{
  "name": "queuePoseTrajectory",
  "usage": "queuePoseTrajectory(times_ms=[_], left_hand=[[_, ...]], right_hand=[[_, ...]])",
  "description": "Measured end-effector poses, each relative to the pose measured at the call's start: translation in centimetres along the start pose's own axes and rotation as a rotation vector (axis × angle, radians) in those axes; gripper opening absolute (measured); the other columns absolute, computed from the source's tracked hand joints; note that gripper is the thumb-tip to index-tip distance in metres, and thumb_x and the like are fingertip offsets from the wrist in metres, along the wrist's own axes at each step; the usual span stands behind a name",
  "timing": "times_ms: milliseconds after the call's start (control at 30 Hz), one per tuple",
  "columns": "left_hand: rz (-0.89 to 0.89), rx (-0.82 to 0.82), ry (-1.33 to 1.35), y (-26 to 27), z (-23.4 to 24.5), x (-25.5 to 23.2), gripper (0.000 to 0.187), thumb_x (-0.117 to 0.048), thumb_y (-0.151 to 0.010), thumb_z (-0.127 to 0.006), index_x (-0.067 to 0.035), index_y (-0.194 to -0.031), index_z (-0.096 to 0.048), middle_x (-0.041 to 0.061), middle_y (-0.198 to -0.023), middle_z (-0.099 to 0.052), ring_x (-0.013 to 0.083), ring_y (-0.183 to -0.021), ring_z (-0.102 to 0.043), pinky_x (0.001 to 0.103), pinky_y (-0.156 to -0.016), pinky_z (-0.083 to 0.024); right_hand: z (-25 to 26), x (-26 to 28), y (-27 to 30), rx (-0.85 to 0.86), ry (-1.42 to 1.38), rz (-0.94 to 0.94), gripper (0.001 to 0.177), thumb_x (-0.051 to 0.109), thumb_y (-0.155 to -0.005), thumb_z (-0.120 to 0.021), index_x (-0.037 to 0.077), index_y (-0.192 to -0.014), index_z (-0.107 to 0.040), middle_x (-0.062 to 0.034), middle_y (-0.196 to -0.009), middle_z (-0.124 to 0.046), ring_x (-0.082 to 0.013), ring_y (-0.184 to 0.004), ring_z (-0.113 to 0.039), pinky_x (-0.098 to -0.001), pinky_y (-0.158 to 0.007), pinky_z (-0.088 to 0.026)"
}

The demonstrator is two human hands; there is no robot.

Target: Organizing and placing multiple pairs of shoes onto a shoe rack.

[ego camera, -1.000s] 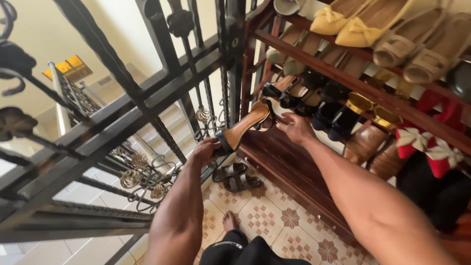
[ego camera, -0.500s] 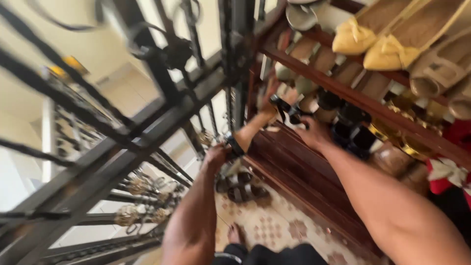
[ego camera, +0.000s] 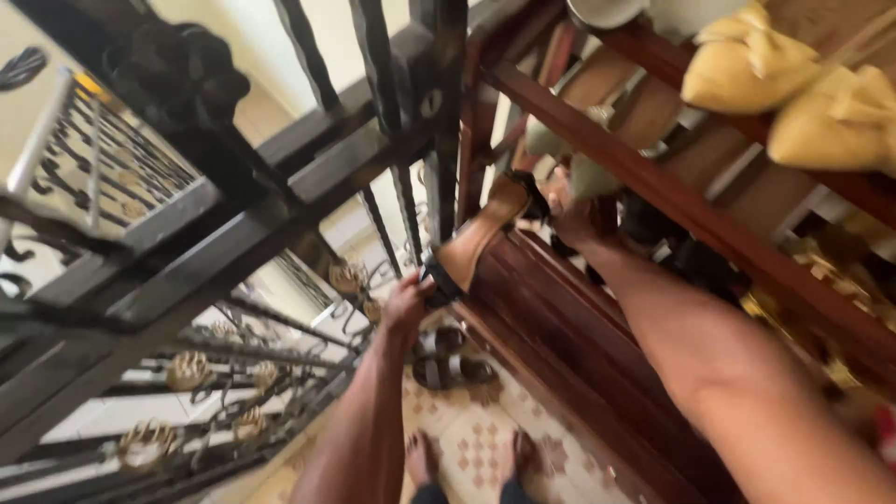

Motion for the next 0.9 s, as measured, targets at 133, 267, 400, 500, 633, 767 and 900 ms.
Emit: queuePoseTrajectory(times_ms=[133, 267, 400, 500, 633, 767, 900], left_hand=[[0.000, 0.003, 0.121, -0.4, -0.4, 1.1, 0.028, -0.007, -0.099, -0.060, -0.002, -0.125, -0.068, 0.005, -0.108, -0.075, 0.0164, -0.092, -0.073, 0.032, -0.082, -0.061], [0.002, -0.077, 0.112, -3.1, 0.7, 1.6, 0.026, -0.009, -0.100, -0.063, -0.004, -0.125, -0.067, 0.004, -0.104, -0.073, 0.0183, -0.087, -0.071, 0.037, -0.076, -0.061], [0.034, -0.154, -0.081, -2.7, 0.0, 0.3, 0.028, -0.015, -0.100, -0.063, -0.006, -0.126, -0.070, 0.003, -0.101, -0.073, 0.0148, -0.084, -0.069, 0.034, -0.071, -0.059], [0.063, -0.145, -0.025, -3.7, 0.4, 0.8, 0.029, -0.015, -0.097, -0.063, -0.009, -0.125, -0.069, 0.002, -0.100, -0.075, 0.0149, -0.084, -0.072, 0.034, -0.073, -0.063], [-0.006, -0.126, -0.049, -3.4, -0.7, 0.6, 0.030, -0.014, -0.098, -0.063, -0.007, -0.126, -0.069, 0.003, -0.100, -0.074, 0.0151, -0.082, -0.070, 0.034, -0.069, -0.060], [-0.008, -0.109, -0.041, -3.7, -1.7, 0.5, 0.029, -0.017, -0.097, -0.063, -0.008, -0.125, -0.066, 0.003, -0.105, -0.074, 0.0157, -0.087, -0.072, 0.037, -0.073, -0.062], [-0.010, -0.135, -0.007, -7.1, -2.8, -0.3, 0.028, -0.016, -0.099, -0.067, -0.005, -0.125, -0.068, 0.007, -0.108, -0.075, 0.0199, -0.092, -0.073, 0.038, -0.081, -0.061]], right_hand=[[-1.8, 0.5, -2.1, -0.396, -0.712, 0.371, 0.055, 0.037, -0.110, -0.054, 0.009, -0.154, -0.037, -0.0187, -0.125, -0.063, -0.0341, -0.112, -0.059, -0.0509, -0.106, -0.046], [-1.2, 1.4, -3.5, -0.383, 0.163, 0.665, 0.048, 0.029, -0.099, -0.058, 0.034, -0.146, -0.049, -0.0077, -0.121, -0.068, -0.0297, -0.102, -0.066, -0.0624, -0.102, -0.043], [0.6, 1.5, -3.5, -0.148, 0.453, 0.739, 0.059, 0.026, -0.088, -0.057, 0.048, -0.142, -0.056, -0.0004, -0.112, -0.073, -0.0251, -0.090, -0.069, -0.0710, -0.094, -0.041], [2.8, 2.4, -1.6, -0.231, 0.354, 0.800, 0.036, 0.033, -0.101, -0.054, 0.036, -0.136, -0.060, -0.0032, -0.118, -0.071, -0.0298, -0.099, -0.068, -0.0685, -0.102, -0.045], [2.9, 2.6, 0.6, -0.179, 0.290, 0.715, 0.032, 0.041, -0.107, -0.052, 0.027, -0.133, -0.063, -0.0072, -0.126, -0.068, -0.0347, -0.110, -0.063, -0.0661, -0.108, -0.046], [1.9, 2.4, 0.7, 0.059, 0.291, 0.353, 0.044, 0.053, -0.099, -0.053, 0.026, -0.132, -0.063, -0.0132, -0.138, -0.059, -0.0397, -0.125, -0.052, -0.0641, -0.108, -0.040], [3.8, 3.1, -0.9, 0.107, 0.297, 0.178, 0.049, 0.058, -0.096, -0.054, 0.026, -0.132, -0.063, -0.0158, -0.143, -0.055, -0.0419, -0.131, -0.047, -0.0632, -0.109, -0.038]])
Point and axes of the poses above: each hand's wrist, its own y-axis away from the middle knuckle, its own z-axis out of the back of the hand, x = y × z, the point moved 3 cm from there along -y, towards the middle knuckle
